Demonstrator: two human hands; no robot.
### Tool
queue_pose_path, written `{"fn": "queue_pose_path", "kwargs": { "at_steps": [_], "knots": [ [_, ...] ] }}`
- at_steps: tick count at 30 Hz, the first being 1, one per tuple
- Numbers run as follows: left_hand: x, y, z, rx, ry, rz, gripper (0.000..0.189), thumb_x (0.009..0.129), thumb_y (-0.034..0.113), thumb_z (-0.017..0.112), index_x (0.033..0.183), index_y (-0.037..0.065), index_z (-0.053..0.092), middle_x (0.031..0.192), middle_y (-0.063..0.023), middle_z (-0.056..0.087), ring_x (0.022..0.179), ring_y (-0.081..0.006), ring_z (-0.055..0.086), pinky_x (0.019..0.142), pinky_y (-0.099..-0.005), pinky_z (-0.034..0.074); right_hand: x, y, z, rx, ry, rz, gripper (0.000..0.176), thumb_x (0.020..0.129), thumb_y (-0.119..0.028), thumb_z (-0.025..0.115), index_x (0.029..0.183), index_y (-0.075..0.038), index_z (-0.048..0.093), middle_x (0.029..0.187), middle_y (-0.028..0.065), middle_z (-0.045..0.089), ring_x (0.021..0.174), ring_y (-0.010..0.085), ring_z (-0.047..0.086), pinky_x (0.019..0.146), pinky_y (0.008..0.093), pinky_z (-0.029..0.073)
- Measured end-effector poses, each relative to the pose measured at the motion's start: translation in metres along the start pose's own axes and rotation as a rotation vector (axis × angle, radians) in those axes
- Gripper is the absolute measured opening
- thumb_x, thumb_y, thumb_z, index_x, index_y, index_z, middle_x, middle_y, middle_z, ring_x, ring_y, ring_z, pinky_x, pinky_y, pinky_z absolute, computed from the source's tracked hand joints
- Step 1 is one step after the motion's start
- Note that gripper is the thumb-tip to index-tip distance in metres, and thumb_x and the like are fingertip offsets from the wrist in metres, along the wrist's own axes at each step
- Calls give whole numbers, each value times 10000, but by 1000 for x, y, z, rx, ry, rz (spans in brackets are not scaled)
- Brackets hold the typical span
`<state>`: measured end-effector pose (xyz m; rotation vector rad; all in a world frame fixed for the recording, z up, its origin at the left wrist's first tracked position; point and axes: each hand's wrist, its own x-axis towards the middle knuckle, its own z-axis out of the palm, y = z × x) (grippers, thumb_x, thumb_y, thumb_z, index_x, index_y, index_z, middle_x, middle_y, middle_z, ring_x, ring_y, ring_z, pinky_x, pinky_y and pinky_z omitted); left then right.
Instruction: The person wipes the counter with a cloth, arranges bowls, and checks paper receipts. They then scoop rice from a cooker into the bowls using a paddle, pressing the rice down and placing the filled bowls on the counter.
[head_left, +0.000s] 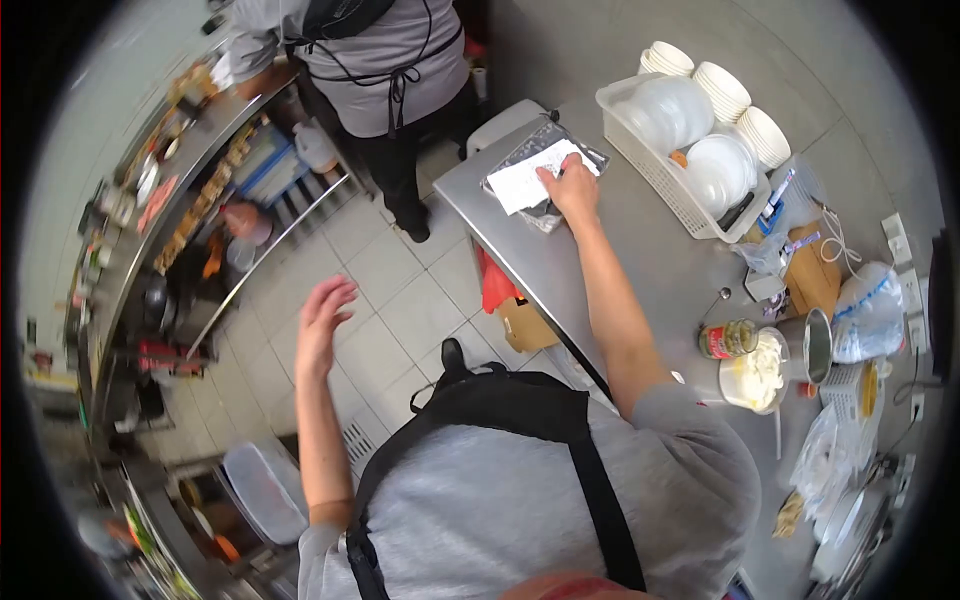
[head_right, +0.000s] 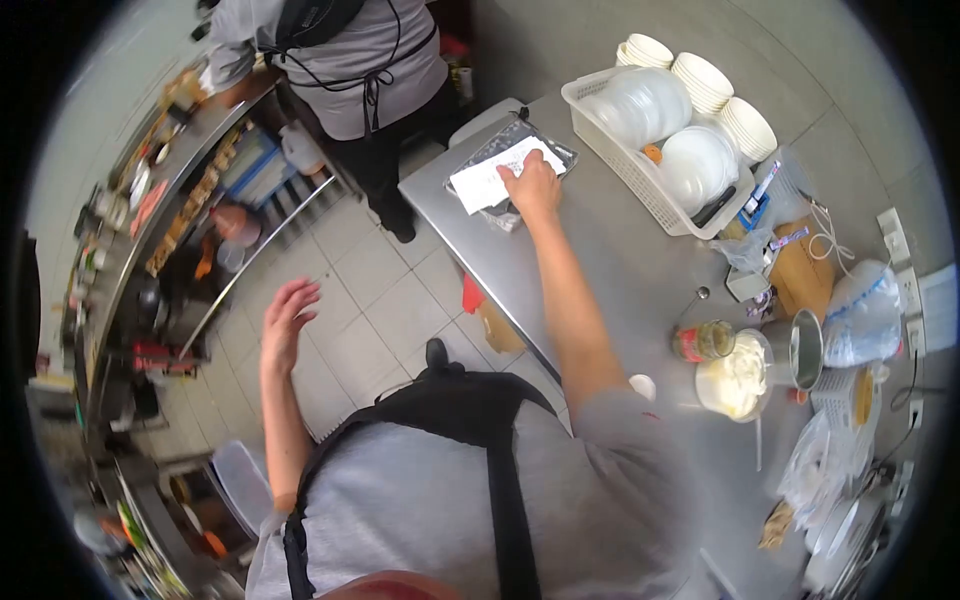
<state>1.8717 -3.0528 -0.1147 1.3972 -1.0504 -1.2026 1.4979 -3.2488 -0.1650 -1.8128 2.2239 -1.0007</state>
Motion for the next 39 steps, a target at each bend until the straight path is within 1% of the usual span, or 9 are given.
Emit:
{"fn": "queue_pose_path", "kwargs": {
  "at_steps": [7, 12, 13, 19, 23, 27, 30, 33, 39],
  "knots": [
    [202, 21, 153, 322, -595, 390, 328, 806, 154, 564, 1095, -2, 567, 1074, -124, 599, 971, -215, 576, 774, -318, 471, -18, -15, -14, 71, -66, 333, 455, 715, -319, 703, 952, 8, 493, 836, 222, 607, 806, 383, 597, 708, 428, 467],
    [266, 17, 256, 841, -771, 449, 345, 700, 195, 618, 985, 2, 601, 939, -175, 630, 889, -330, 603, 742, -388, 482, -20, -17, 2, 51, -40, 426, 438, 685, -221, 724, 969, 20, 493, 869, 235, 602, 802, 392, 594, 702, 425, 473],
    [269, 12, 265, 746, -663, 498, 359, 656, 221, 651, 935, -1, 606, 868, -176, 636, 832, -339, 608, 729, -401, 475, -20, -14, 5, 45, -8, 404, 434, 663, -185, 736, 967, 12, 496, 868, 230, 602, 795, 381, 596, 693, 429, 471],
    [291, 21, 288, 890, -922, 222, 284, 662, 149, 664, 887, -17, 616, 842, -156, 640, 741, -273, 628, 683, -366, 484, -20, -3, 9, 153, 2, 491, 291, 728, -150, 652, 950, -35, 503, 876, 198, 600, 757, 374, 595, 664, 439, 465],
    [316, 12, 274, 126, -944, -294, 183, 755, -39, 561, 935, -44, 594, 893, -127, 636, 744, -174, 627, 657, -283, 506, -36, 12, -13, -16, 140, 601, 229, 761, -157, 609, 942, -43, 525, 843, 178, 604, 738, 359, 598, 647, 425, 468],
    [316, 38, 268, -76, -961, -414, 274, 767, -39, 550, 1041, -46, 562, 957, -135, 633, 810, -177, 635, 732, -286, 521, -39, 5, -31, -327, 260, 444, 224, 769, -207, 640, 886, -27, 577, 824, 159, 612, 723, 322, 604, 635, 399, 470],
    [302, 48, 268, -214, -1022, -436, 275, 772, -40, 548, 1047, -39, 562, 962, -122, 635, 819, -175, 633, 739, -290, 520, -14, -20, -29, -12, 462, 359, 248, 776, -251, 680, 823, -20, 605, 762, 101, 643, 608, 195, 604, 564, 316, 470],
    [295, 43, 267, -280, -1154, -426, 297, 787, -31, 541, 1084, -30, 540, 1009, -119, 622, 865, -174, 624, 766, -300, 518, 4, -34, -10, 665, 278, 719, 234, 753, -191, 690, 801, 26, 616, 676, 58, 616, 592, 122, 540, 566, 294, 438],
    [298, 42, 257, -358, -1253, -537, 322, 839, 35, 564, 1143, -47, 494, 1096, -139, 580, 958, -210, 594, 829, -340, 497, -5, -26, -3, 664, 336, 671, 211, 762, -39, 635, 969, -2, 635, 669, 46, 614, 570, 96, 496, 527, 247, 409]
  ]
}}
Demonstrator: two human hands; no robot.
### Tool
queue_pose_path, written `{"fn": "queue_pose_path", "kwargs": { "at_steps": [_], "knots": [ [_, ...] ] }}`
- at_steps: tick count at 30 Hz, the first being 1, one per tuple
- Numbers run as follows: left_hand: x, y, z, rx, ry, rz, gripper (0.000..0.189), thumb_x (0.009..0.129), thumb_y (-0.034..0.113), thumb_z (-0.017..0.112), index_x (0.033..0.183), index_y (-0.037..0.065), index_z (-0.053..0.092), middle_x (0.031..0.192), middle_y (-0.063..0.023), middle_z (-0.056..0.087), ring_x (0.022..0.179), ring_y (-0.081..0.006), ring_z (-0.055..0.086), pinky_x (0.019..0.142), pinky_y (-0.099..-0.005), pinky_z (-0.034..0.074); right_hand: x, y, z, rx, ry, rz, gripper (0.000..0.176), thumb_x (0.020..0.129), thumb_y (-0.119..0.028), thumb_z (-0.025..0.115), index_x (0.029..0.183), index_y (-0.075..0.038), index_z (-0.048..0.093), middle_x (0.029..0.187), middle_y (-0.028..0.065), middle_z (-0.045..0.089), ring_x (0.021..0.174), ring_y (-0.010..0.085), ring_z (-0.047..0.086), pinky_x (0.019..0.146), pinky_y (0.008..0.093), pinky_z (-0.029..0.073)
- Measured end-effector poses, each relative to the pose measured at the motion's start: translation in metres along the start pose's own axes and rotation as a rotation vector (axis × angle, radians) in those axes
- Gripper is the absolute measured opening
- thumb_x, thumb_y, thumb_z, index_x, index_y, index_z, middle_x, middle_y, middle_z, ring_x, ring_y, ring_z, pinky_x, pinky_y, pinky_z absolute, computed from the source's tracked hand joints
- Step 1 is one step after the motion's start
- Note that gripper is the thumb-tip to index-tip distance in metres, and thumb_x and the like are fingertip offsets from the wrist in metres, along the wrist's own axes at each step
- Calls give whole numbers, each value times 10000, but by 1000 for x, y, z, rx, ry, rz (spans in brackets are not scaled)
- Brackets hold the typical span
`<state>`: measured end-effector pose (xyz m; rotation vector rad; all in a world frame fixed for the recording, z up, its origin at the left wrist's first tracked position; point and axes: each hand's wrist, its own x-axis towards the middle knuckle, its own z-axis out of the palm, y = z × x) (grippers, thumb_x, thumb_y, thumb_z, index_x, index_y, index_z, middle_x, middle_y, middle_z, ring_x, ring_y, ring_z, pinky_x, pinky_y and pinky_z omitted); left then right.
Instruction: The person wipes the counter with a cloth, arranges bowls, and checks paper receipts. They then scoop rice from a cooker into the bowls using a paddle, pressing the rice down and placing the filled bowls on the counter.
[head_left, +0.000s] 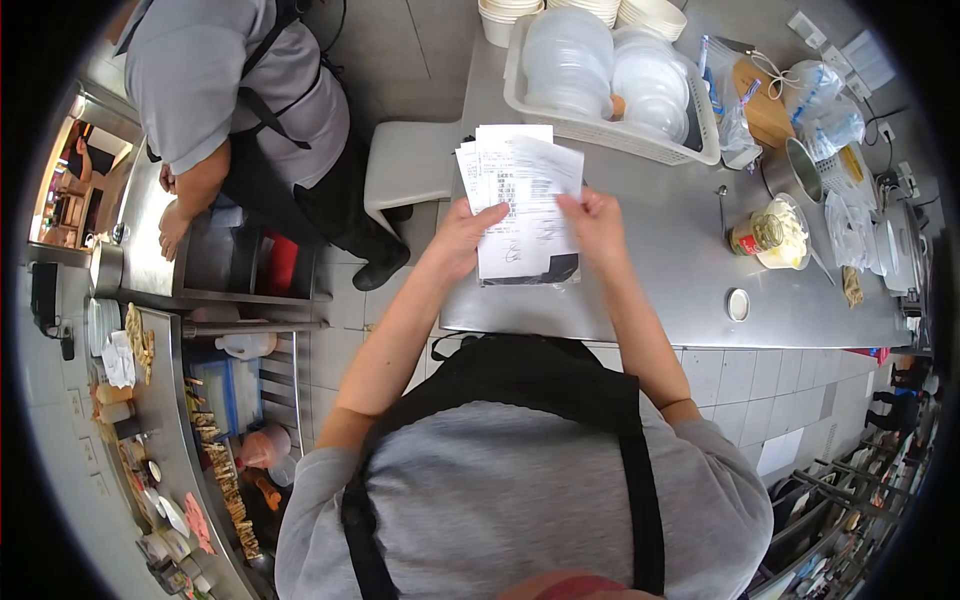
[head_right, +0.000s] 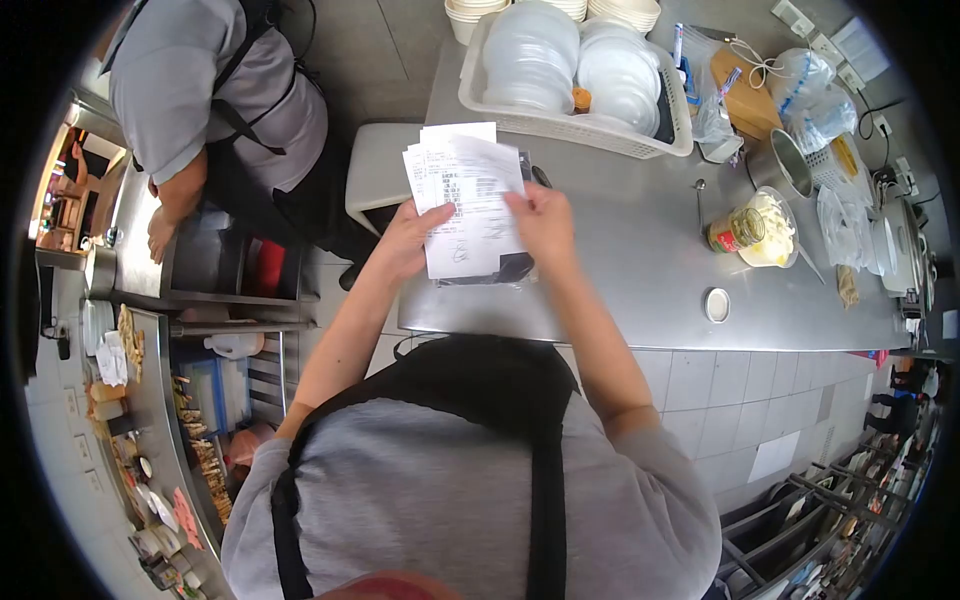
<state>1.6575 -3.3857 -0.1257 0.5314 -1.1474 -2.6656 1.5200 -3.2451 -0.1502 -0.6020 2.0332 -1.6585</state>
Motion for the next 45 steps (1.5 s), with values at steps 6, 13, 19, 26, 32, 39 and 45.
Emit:
{"fn": "queue_pose_path", "kwargs": {
  "at_steps": [6, 13, 19, 26, 32, 39, 45],
  "knots": [
    [-5, 12, -3, -53, -12, 51, 342, 842, 38, 560, 1160, -54, 479, 1128, -142, 564, 996, -229, 578, 860, -361, 484, -13, -48, -21, -153, 373, -290, 254, 804, -28, 558, 1046, -84, 612, 685, 76, 603, 600, 87, 495, 556, 258, 415],
    [8, -2, 2, -77, -26, 59, 331, 845, 54, 571, 1142, -64, 483, 1106, -149, 570, 986, -232, 582, 842, -362, 494, -23, -43, 13, -206, 89, -74, 105, 798, -83, 647, 851, -2, 606, 699, 3, 600, 570, 44, 475, 500, 200, 377],
    [6, -5, 7, -167, 25, 67, 308, 870, 86, 554, 1132, -59, 486, 1096, -142, 576, 982, -226, 583, 843, -363, 498, -15, -26, 3, -68, 72, -110, 105, 817, -74, 611, 842, 27, 622, 698, 13, 616, 590, 50, 511, 532, 202, 407],
    [5, 0, 7, -189, 113, 125, 276, 870, 60, 541, 1116, -50, 484, 1093, -143, 578, 981, -233, 584, 849, -371, 495, -10, -39, -52, -637, 510, -362, 328, 815, -57, 549, 1141, -34, 523, 696, 71, 609, 588, 113, 530, 561, 291, 440],
    [10, -14, 10, -187, 89, 178, 278, 847, 33, 564, 1105, -40, 491, 1080, -151, 582, 962, -229, 593, 801, -363, 512, -20, -33, 2, 282, -39, -131, 502, 790, -41, 599, 1253, -60, 407, 797, 82, 607, 652, 138, 586, 604, 280, 469],
    [10, -20, 26, -46, 204, 163, 353, 819, 79, 628, 1118, -38, 482, 1092, -153, 577, 956, -231, 593, 782, -363, 517, -28, -48, 12, 240, 34, -174, 365, 792, 67, 565, 1129, 11, 439, 844, 85, 630, 743, 97, 593, 649, 219, 471],
    [9, -15, 13, -281, 57, 25, 382, 848, 149, 605, 1147, -44, 464, 1129, -156, 559, 1004, -261, 574, 851, -395, 491, -15, -26, -5, 158, 111, -290, 277, 821, 41, 534, 1089, 42, 463, 893, 95, 646, 751, 149, 617, 652, 272, 489]
  ]
}}
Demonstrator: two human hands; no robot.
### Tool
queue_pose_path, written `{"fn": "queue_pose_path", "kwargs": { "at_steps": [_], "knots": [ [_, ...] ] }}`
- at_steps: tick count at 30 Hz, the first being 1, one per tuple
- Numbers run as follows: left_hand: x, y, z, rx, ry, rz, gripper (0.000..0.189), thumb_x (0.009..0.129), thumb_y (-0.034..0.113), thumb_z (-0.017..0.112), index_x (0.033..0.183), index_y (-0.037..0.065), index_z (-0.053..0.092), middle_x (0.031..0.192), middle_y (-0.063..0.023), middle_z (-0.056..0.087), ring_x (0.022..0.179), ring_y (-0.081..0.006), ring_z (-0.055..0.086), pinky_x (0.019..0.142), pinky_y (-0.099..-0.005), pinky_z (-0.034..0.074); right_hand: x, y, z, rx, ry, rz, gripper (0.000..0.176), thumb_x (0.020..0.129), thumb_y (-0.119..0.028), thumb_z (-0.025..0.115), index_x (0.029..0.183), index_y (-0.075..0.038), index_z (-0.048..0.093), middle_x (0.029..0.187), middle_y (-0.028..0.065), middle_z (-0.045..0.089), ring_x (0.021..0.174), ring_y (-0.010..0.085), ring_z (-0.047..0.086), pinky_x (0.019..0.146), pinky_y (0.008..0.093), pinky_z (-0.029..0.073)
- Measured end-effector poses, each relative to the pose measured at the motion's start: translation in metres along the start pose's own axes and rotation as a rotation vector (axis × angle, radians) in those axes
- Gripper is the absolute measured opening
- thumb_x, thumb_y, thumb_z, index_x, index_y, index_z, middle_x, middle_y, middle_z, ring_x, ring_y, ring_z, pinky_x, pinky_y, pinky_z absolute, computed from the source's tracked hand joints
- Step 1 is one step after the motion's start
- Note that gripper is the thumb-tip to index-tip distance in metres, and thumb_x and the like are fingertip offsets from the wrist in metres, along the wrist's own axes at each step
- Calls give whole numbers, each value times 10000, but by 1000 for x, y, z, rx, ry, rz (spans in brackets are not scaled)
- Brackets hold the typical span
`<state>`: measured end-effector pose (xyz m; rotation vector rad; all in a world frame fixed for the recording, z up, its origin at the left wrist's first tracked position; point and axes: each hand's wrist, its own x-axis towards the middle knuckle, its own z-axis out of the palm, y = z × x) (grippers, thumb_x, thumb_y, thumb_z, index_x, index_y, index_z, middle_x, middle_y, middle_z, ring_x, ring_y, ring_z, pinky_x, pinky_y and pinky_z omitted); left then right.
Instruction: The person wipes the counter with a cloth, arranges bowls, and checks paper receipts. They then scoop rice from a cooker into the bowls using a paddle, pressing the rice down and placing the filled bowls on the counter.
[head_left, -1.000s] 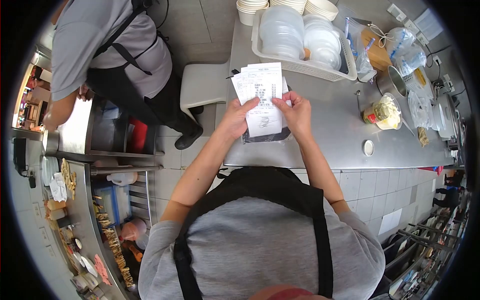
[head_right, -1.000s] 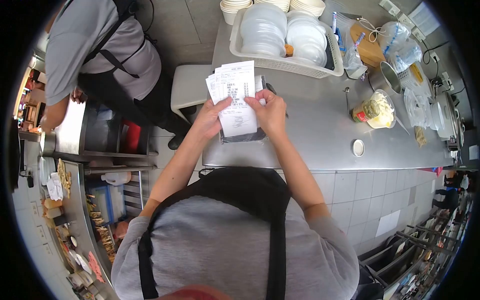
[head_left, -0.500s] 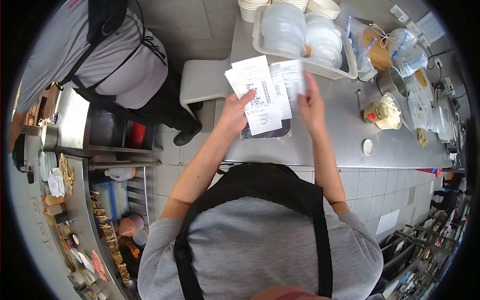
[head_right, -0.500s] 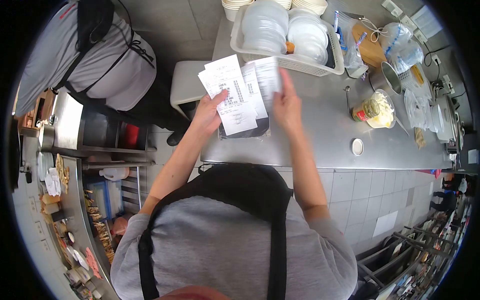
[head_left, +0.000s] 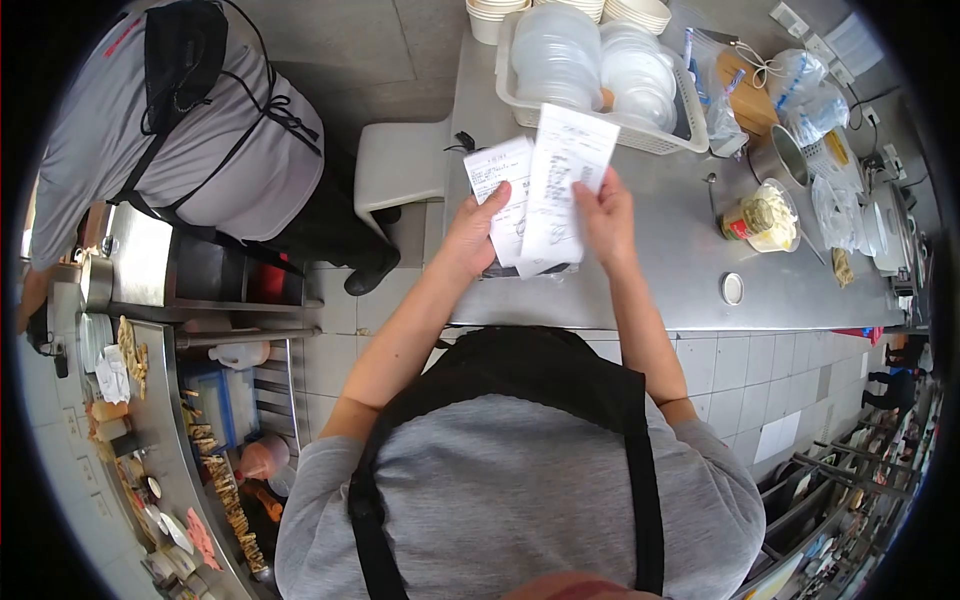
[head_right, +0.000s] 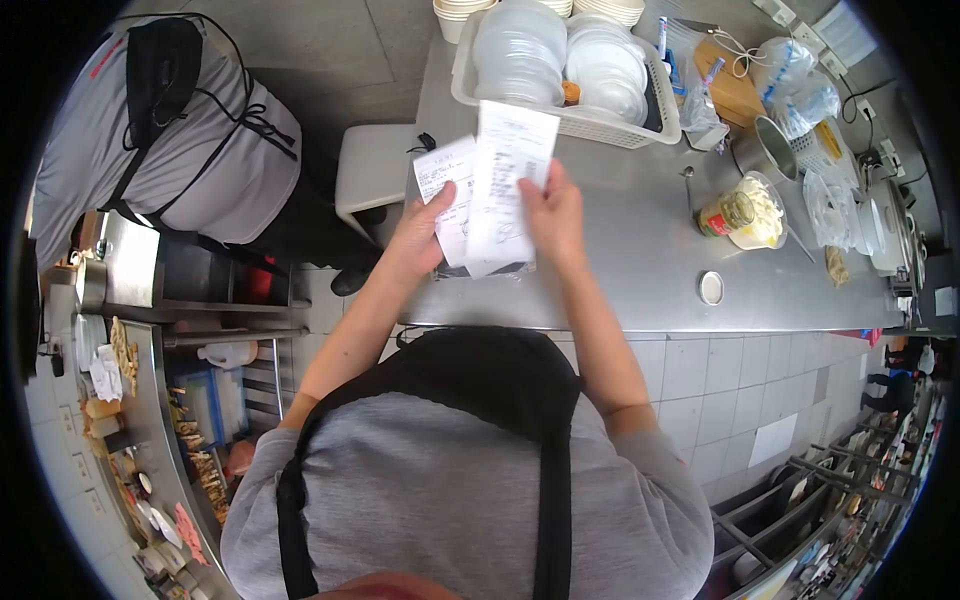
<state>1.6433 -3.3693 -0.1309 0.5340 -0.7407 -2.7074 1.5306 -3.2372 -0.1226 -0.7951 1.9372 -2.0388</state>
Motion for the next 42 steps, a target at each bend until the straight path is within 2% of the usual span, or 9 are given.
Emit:
{"fn": "queue_pose_path", "kwargs": {
  "at_steps": [4, 10, 13, 25, 29, 33, 36, 39, 42],
  "knots": [
    [-2, 10, 3, 32, 7, 43, 377, 851, 144, 598, 1153, -40, 468, 1134, -152, 559, 1018, -265, 568, 874, -402, 480, 12, -35, -41, -647, 232, -53, 315, 802, 15, 571, 1106, -43, 512, 833, 117, 651, 711, 128, 605, 656, 286, 480],
    [6, -2, 9, 70, -10, 29, 350, 854, 140, 593, 1140, -32, 487, 1121, -148, 567, 1011, -250, 573, 864, -389, 487, -2, -7, -6, -332, -10, 99, 129, 744, -70, 669, 847, -21, 610, 732, 158, 636, 602, 180, 593, 568, 313, 463],
    [0, -5, 11, 67, -63, -3, 337, 868, 154, 576, 1134, -35, 490, 1116, -144, 570, 1006, -242, 576, 860, -381, 487, -13, -43, 11, -585, -65, 120, 168, 757, -141, 675, 801, 13, 625, 652, 140, 623, 579, 140, 568, 550, 306, 448],
    [-3, 3, 3, 75, 15, 78, 295, 881, 128, 551, 1108, -51, 494, 1102, -142, 575, 1008, -233, 574, 866, -366, 483, -1, -39, -34, -555, 251, -48, 405, 800, -37, 579, 1198, -62, 506, 754, 173, 631, 608, 103, 551, 576, 252, 439],
    [-3, -2, 10, 62, 43, 82, 277, 869, 97, 560, 1097, -50, 505, 1074, -143, 588, 968, -234, 591, 836, -364, 498, -10, -12, -8, -221, -115, 157, 510, 805, -6, 563, 1285, -83, 407, 955, 118, 609, 844, 117, 566, 725, 249, 451],
    [1, -12, 4, 90, 92, 115, 245, 848, 58, 570, 1063, -54, 532, 996, -140, 617, 864, -225, 622, 766, -355, 520, -23, -14, 21, -1, -172, 41, 531, 811, 20, 545, 1298, -7, 334, 1042, 108, 568, 963, 162, 544, 839, 271, 422],
    [2, -15, -4, 104, 133, 317, 323, 851, 94, 580, 1148, 18, 482, 1085, -97, 582, 961, -202, 586, 813, -345, 500, -17, 0, 29, -80, -190, -132, 605, 799, 69, 514, 1336, -8, 247, 1163, 143, 506, 1071, 200, 502, 922, 307, 384],
    [-24, 6, -15, -186, -241, 184, 432, 871, 190, 552, 1239, 15, 409, 1209, -119, 504, 1126, -240, 489, 963, -403, 396, -13, -27, 48, 156, -333, -16, 608, 785, 43, 500, 1335, 5, 243, 1201, 140, 483, 1092, 207, 494, 941, 323, 374],
    [-52, 25, -22, -182, -184, 222, 535, 810, 126, 553, 1287, -21, 359, 1273, -152, 456, 1158, -271, 465, 1000, -395, 355, -2, -17, 65, 125, -700, 182, 477, 819, 9, 507, 1265, 18, 337, 1145, 120, 529, 1027, 176, 534, 893, 299, 411]
  ]
}}
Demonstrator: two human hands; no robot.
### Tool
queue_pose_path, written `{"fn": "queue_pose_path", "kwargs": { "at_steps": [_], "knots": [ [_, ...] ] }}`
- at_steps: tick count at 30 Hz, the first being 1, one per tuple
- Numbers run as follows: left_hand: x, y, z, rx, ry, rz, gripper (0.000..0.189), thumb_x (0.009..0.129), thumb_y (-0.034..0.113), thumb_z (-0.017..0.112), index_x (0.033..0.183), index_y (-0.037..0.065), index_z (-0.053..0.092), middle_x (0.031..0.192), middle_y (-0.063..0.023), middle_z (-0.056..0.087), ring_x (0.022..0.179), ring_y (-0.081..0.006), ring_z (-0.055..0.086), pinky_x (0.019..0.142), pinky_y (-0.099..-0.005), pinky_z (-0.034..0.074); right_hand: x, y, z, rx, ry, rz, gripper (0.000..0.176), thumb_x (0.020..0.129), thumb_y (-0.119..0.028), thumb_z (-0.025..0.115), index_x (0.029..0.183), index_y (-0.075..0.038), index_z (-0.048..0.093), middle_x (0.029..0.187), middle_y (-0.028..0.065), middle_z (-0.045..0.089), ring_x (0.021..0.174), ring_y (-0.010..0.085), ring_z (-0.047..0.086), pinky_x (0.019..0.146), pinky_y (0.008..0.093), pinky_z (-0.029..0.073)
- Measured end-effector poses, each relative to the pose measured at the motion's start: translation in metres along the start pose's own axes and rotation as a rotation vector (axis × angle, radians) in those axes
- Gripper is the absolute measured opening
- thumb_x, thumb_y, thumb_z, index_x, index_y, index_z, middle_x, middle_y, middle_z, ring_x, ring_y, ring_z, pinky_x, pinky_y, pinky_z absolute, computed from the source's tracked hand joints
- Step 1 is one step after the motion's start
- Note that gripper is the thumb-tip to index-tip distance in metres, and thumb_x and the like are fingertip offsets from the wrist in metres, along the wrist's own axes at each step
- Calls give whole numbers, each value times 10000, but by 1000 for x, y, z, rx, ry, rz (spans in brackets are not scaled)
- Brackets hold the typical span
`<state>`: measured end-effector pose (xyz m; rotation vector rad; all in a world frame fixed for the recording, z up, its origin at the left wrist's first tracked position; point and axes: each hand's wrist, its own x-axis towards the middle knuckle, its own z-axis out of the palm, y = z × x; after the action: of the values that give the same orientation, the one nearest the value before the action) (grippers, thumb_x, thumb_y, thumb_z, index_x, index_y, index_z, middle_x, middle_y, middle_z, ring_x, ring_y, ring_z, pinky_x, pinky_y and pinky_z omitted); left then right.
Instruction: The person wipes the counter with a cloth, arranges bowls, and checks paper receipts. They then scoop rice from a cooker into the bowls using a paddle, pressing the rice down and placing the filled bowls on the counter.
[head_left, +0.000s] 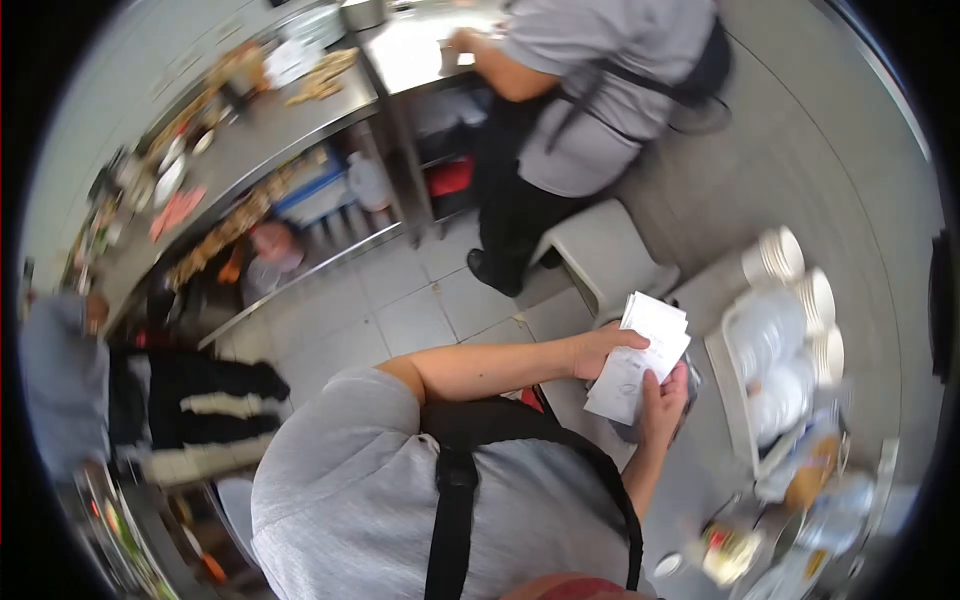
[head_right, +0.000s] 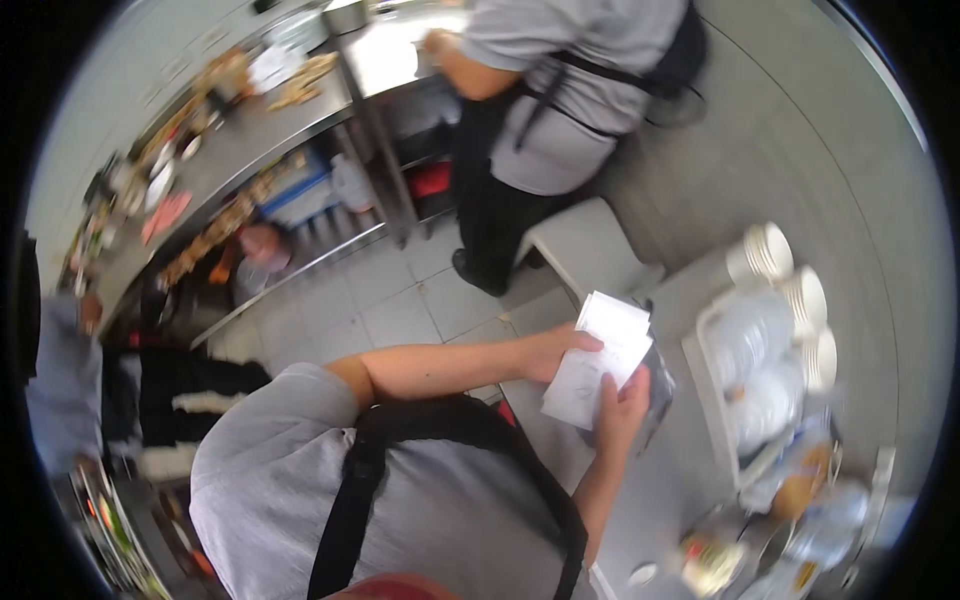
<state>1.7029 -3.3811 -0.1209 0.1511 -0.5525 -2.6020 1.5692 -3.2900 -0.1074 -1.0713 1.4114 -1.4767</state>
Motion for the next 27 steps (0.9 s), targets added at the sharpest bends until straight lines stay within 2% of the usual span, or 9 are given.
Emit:
{"fn": "queue_pose_path", "kwargs": {
  "at_steps": [3, 6, 8, 10, 17, 20, 24, 25, 27],
  "knots": [
    [-25, 24, -6, -139, 58, 169, 590, 754, 38, 507, 1321, 49, 346, 1211, -158, 507, 1119, -296, 503, 953, -413, 409, 16, 14, 28, 183, -219, 108, 391, 856, -13, 495, 1228, 21, 379, 1121, 122, 546, 997, 164, 547, 865, 290, 434],
    [-67, 67, 3, -116, -99, 413, 749, 695, 0, 491, 1384, 115, 220, 1267, -206, 442, 1156, -380, 457, 971, -451, 383, 28, 3, 78, 292, -436, 281, 401, 831, 28, 460, 1227, 21, 399, 1140, 110, 529, 1018, 168, 522, 886, 290, 404],
    [-98, 92, 7, 160, 102, 516, 781, 647, -30, 435, 1376, 172, 242, 1203, -185, 493, 1071, -378, 525, 910, -458, 444, 38, 11, 112, 312, -586, 320, 360, 859, -26, 479, 1212, 24, 425, 1096, 97, 555, 964, 156, 544, 850, 280, 425],
    [-126, 110, -7, 181, 164, 605, 703, 625, -46, 440, 1291, 151, 332, 1194, -191, 487, 1068, -374, 531, 898, -458, 458, 42, 19, 151, 369, -655, 373, 344, 878, -66, 495, 1204, 27, 436, 1077, 92, 565, 939, 144, 553, 824, 275, 439],
    [-246, 174, -48, 154, 246, 782, 611, 651, -28, 482, 1223, 146, 361, 1233, -219, 454, 1096, -438, 494, 895, -524, 447, 49, 34, 301, 353, -888, 516, 281, 915, -210, 505, 1079, 17, 531, 974, 85, 609, 823, 127, 604, 723, 266, 500],
    [-301, 210, -71, 141, 343, 833, 572, 643, -34, 496, 1177, 139, 384, 1194, -236, 478, 1070, -436, 513, 894, -527, 447, 50, 37, 370, 419, -974, 595, 310, 913, -242, 510, 1084, 16, 531, 993, 87, 606, 837, 132, 605, 711, 270, 506],
    [-366, 267, -88, 26, 447, 1066, 631, 614, -54, 546, 1175, 179, 376, 1202, -223, 474, 1074, -438, 503, 899, -549, 441, 49, 37, 432, 523, -1139, 715, 433, 901, -268, 526, 1240, -28, 401, 974, 83, 601, 778, 142, 609, 615, 252, 495],
    [-380, 280, -92, 33, 474, 1120, 653, 622, -37, 551, 1208, 188, 369, 1215, -215, 465, 1076, -442, 499, 897, -550, 441, 52, 37, 445, 466, -1202, 747, 461, 901, -262, 520, 1280, -66, 345, 950, 86, 598, 706, 152, 614, 520, 244, 485],
    [-395, 299, -102, 32, 477, 1142, 667, 638, -25, 546, 1235, 205, 358, 1227, -210, 458, 1074, -439, 502, 896, -551, 441, 58, 31, 475, 412, -1228, 733, 443, 897, -253, 526, 1265, -72, 360, 921, 80, 597, 644, 146, 602, 484, 231, 467]
  ]
}}
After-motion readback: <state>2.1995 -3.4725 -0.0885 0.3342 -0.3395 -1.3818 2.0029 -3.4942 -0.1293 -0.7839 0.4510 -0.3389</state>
